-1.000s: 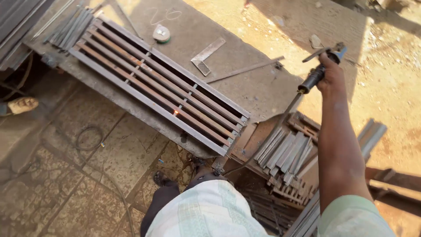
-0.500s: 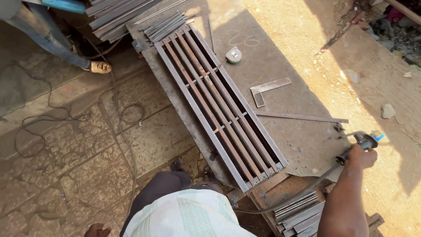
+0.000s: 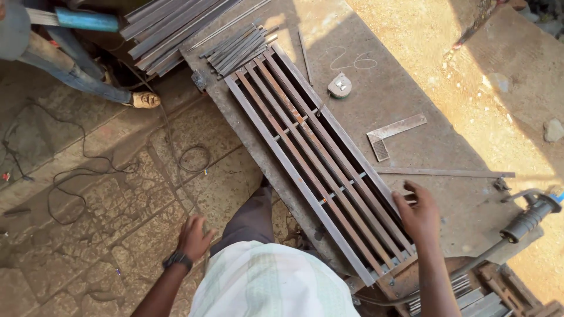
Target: Welding metal rods and bars together to construct a gate or grille structure.
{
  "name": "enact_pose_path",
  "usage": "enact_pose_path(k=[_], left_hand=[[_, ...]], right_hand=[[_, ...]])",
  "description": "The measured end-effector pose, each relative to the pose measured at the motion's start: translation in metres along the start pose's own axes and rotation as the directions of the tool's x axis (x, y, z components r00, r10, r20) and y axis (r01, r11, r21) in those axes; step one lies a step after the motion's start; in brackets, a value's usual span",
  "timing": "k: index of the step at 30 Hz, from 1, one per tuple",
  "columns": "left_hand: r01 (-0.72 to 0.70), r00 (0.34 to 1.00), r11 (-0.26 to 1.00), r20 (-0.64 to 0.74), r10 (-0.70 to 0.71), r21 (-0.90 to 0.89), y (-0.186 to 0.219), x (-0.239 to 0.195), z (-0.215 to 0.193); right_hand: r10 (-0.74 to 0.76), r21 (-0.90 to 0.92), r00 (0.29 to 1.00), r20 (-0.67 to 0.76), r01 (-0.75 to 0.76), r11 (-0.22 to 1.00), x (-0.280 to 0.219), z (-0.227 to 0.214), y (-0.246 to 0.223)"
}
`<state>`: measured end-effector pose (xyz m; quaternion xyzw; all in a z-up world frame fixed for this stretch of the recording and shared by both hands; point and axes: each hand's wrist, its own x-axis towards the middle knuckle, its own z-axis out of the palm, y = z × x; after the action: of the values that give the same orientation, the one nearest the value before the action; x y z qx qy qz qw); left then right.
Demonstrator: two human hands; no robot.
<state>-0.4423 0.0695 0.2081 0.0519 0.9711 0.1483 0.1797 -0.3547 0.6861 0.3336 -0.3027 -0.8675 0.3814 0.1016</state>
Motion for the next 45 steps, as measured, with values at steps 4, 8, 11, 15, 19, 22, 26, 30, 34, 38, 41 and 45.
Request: enact_pose_path(k=[4, 8, 11, 15, 19, 22, 26, 30, 34, 38, 41, 45], left_hand=[[-0.459, 0.881, 0.889, -0.130, 0.454, -0.005, 0.121, 0.149, -0.077], [-0.616, 0.786, 0.788, -0.075, 0.614, 0.001, 0.223, 0.266, -0.091], [-0.728, 0.675, 0.680, -0.077, 0.733, 0.090, 0.284, 0.327, -0.084], [-0.781, 0.613, 0.596, 0.053, 0.788, 0.187, 0.327, 0.340, -0.099], [-0.773, 0.633, 0.602, 0.185, 0.752, 0.201, 0.340, 0.338, -0.119], [-0.776, 0.628, 0.593, 0.184, 0.756, 0.215, 0.345, 0.347, -0.120], [-0.794, 0.604, 0.561, 0.203, 0.771, 0.232, 0.345, 0.349, -0.115], [-0.858, 0.511, 0.494, 0.144, 0.847, 0.140, 0.314, 0.348, -0.102], [-0.957, 0.262, 0.279, 0.182, 0.948, -0.075, 0.274, 0.350, -0.127], [-0.983, 0.163, 0.180, 0.272, 0.948, -0.038, 0.224, 0.343, -0.171], [-0.981, 0.189, 0.192, 0.397, 0.898, 0.033, 0.208, 0.349, -0.179], [-0.984, 0.152, 0.103, 0.387, 0.909, 0.145, 0.219, 0.348, -0.172]], right_hand=[[-0.175, -0.079, 0.966, 0.189, 0.193, 0.978, -0.014, 0.074, -0.089], [-0.174, -0.141, 0.980, 0.093, 0.186, 0.972, 0.003, 0.165, -0.141], [-0.137, -0.380, 0.991, -0.001, 0.127, 0.916, 0.041, 0.226, -0.152], [0.134, -0.481, 0.990, -0.035, -0.134, 0.867, 0.063, 0.251, -0.163], [0.147, -0.506, 0.989, -0.016, -0.134, 0.852, 0.066, 0.249, -0.167], [0.191, -0.543, 0.981, 0.017, -0.152, 0.826, 0.070, 0.248, -0.172], [0.181, -0.533, 0.983, -0.022, -0.165, 0.830, 0.086, 0.248, -0.169], [0.147, -0.519, 0.988, -0.051, -0.152, 0.841, 0.063, 0.255, -0.166], [0.061, -0.312, 0.983, -0.173, -0.113, 0.943, 0.022, 0.225, -0.190], [0.165, -0.213, 0.908, -0.385, -0.261, 0.942, -0.072, 0.198, -0.172], [0.448, -0.142, 0.725, -0.523, -0.592, 0.793, -0.136, 0.185, -0.127], [0.682, 0.246, 0.197, -0.705, -0.833, 0.495, -0.181, 0.160, -0.087]])
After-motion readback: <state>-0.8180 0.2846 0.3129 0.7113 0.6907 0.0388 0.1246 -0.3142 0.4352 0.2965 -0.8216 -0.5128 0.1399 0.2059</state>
